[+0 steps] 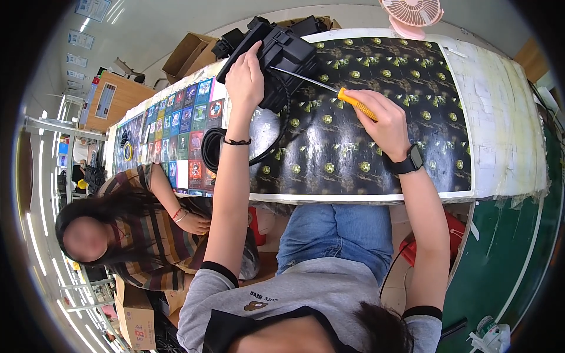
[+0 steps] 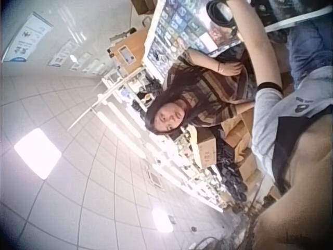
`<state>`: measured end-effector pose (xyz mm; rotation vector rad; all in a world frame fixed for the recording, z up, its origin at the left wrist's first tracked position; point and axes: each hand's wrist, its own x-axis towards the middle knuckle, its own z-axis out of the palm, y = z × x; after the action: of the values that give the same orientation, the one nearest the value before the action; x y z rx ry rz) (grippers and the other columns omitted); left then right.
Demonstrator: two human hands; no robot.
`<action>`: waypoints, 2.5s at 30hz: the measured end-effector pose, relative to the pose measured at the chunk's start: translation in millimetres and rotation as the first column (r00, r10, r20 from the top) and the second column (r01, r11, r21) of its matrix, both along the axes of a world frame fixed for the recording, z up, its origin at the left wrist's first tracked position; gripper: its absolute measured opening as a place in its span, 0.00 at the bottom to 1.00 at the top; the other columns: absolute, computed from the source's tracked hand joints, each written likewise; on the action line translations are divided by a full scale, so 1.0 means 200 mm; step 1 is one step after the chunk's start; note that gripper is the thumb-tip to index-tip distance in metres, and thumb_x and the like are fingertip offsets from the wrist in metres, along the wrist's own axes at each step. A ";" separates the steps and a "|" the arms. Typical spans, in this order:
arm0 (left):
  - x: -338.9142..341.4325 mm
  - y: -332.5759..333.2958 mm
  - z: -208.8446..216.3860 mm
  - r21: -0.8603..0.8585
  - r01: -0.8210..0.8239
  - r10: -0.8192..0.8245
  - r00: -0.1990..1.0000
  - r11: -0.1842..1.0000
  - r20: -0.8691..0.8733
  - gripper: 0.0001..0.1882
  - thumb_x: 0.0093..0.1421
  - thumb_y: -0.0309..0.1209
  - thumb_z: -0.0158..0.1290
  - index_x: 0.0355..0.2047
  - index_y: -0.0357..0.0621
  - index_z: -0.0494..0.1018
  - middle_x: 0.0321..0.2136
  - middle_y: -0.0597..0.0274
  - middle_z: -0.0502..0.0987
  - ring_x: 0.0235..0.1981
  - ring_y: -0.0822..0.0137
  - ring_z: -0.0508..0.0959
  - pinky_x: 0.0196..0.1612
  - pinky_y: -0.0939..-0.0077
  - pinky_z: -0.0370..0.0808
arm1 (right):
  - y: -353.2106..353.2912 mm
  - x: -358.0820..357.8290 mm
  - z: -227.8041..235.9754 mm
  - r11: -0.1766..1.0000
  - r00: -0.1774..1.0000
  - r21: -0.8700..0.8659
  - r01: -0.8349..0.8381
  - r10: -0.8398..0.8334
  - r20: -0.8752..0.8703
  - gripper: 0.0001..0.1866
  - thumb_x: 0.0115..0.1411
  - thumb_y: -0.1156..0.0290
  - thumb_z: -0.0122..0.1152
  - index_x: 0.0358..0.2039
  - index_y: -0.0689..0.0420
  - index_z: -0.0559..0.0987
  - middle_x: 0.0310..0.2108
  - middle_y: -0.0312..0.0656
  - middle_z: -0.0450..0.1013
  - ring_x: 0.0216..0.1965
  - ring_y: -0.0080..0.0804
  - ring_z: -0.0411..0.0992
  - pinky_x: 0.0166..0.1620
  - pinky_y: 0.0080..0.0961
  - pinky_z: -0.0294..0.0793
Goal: Assemble and pack electronic control boxes, including coiling cables and using a screwdriver.
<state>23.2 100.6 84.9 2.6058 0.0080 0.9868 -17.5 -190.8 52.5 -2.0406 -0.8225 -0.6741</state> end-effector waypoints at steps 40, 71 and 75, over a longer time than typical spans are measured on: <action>-0.10 0.01 -0.03 -0.038 0.051 -0.045 0.989 0.998 0.138 0.23 0.68 0.38 0.32 0.54 0.49 0.73 0.48 0.56 0.76 0.45 0.52 0.75 0.52 0.59 0.66 | -0.04 -0.02 0.02 0.945 0.552 0.298 -0.131 0.319 -0.770 0.15 0.62 0.68 0.60 0.50 0.54 0.76 0.31 0.36 0.78 0.19 0.13 0.70 0.21 0.12 0.67; -0.12 0.00 -0.04 -0.163 -0.135 0.141 0.990 0.977 0.028 0.25 0.71 0.43 0.28 0.55 0.50 0.72 0.47 0.58 0.76 0.48 0.54 0.74 0.51 0.59 0.66 | 0.06 -0.07 -0.01 0.986 0.980 0.004 -0.166 0.165 -0.114 0.17 0.57 0.71 0.65 0.48 0.55 0.77 0.39 0.47 0.79 0.35 0.39 0.80 0.36 0.28 0.79; -0.11 -0.02 -0.05 -0.064 -0.216 0.218 0.975 0.974 0.029 0.26 0.70 0.43 0.28 0.56 0.48 0.71 0.47 0.58 0.76 0.48 0.54 0.74 0.51 0.58 0.66 | 0.06 -0.06 0.02 0.991 0.993 -0.057 -0.117 0.115 -0.032 0.16 0.56 0.72 0.65 0.46 0.54 0.79 0.33 0.44 0.79 0.29 0.37 0.78 0.32 0.27 0.79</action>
<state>0.9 97.6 75.5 2.5710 0.3152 1.0887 -29.9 -179.5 56.1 -2.0325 -0.9466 -0.5603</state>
